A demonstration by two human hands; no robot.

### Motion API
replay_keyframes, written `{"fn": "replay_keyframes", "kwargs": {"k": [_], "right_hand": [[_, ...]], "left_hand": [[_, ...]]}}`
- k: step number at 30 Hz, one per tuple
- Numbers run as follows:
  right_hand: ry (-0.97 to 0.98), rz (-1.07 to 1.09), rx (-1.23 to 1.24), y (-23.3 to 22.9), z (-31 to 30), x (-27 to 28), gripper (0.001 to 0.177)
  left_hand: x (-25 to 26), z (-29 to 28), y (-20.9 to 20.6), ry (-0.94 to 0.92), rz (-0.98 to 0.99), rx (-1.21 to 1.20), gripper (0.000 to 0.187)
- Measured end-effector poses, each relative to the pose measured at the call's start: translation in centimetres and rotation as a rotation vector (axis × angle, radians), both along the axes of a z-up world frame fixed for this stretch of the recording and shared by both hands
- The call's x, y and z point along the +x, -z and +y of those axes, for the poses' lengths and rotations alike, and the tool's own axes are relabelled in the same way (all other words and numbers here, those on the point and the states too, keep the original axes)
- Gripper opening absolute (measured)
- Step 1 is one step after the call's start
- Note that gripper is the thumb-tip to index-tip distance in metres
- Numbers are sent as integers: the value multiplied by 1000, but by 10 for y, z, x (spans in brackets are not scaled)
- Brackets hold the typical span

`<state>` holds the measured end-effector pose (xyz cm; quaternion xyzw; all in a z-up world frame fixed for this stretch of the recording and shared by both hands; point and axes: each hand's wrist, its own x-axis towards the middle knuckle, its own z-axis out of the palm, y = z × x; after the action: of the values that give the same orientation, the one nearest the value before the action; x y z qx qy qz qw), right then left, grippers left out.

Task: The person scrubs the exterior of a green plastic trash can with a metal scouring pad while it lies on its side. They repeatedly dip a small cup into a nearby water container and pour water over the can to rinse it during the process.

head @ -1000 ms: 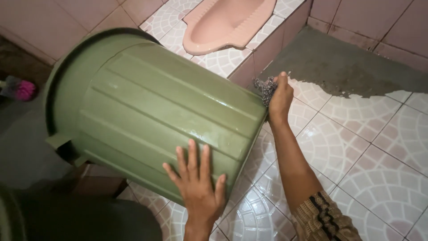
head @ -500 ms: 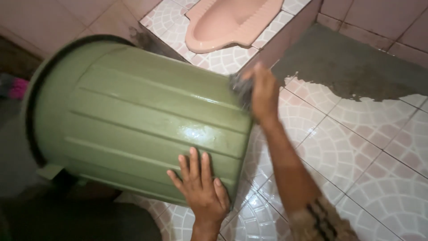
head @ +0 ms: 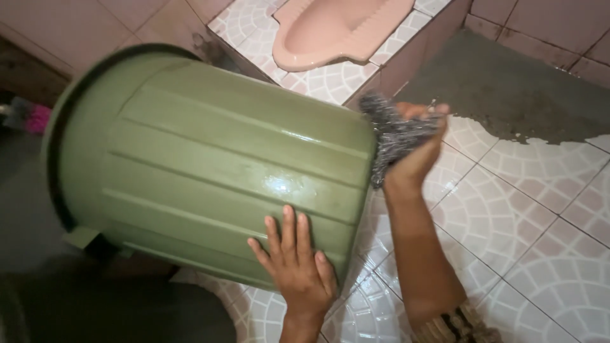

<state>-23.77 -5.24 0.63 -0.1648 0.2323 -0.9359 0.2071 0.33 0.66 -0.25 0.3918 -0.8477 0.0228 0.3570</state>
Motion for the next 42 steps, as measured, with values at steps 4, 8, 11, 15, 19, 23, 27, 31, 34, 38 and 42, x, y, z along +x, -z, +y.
{"fn": "replay_keyframes", "kwargs": {"k": [4, 8, 11, 15, 19, 23, 27, 31, 34, 38, 42], "right_hand": [[-11, -127, -127, 1, -2, 15, 50], [75, 43, -3, 20, 2, 28, 47], [193, 206, 178, 9, 17, 42, 46], [354, 521, 402, -2, 38, 64, 47], [425, 727, 414, 11, 27, 46, 46], [394, 609, 451, 20, -3, 15, 39], [401, 683, 511, 4, 32, 41, 27], [472, 1020, 501, -1, 72, 81, 20], [471, 918, 505, 0, 55, 66, 16], [519, 734, 557, 7, -6, 11, 16], [466, 715, 574, -2, 15, 23, 17]], "left_hand": [[4, 1, 2, 1, -9, 9, 57], [1, 1, 0, 17, 33, 34, 58], [-1, 0, 0, 11, 7, 22, 58], [0, 3, -1, 0, 5, 37, 58], [-2, 1, 1, -22, -3, 42, 58], [-4, 3, -1, -1, 15, 16, 58], [-5, 2, -4, -14, 22, 1, 58], [-4, 1, 0, -33, 20, 1, 58], [-1, 3, 4, -32, 22, -6, 57], [-3, 0, 1, 1, 23, -15, 57], [-7, 1, 0, -9, 26, -18, 57]]}}
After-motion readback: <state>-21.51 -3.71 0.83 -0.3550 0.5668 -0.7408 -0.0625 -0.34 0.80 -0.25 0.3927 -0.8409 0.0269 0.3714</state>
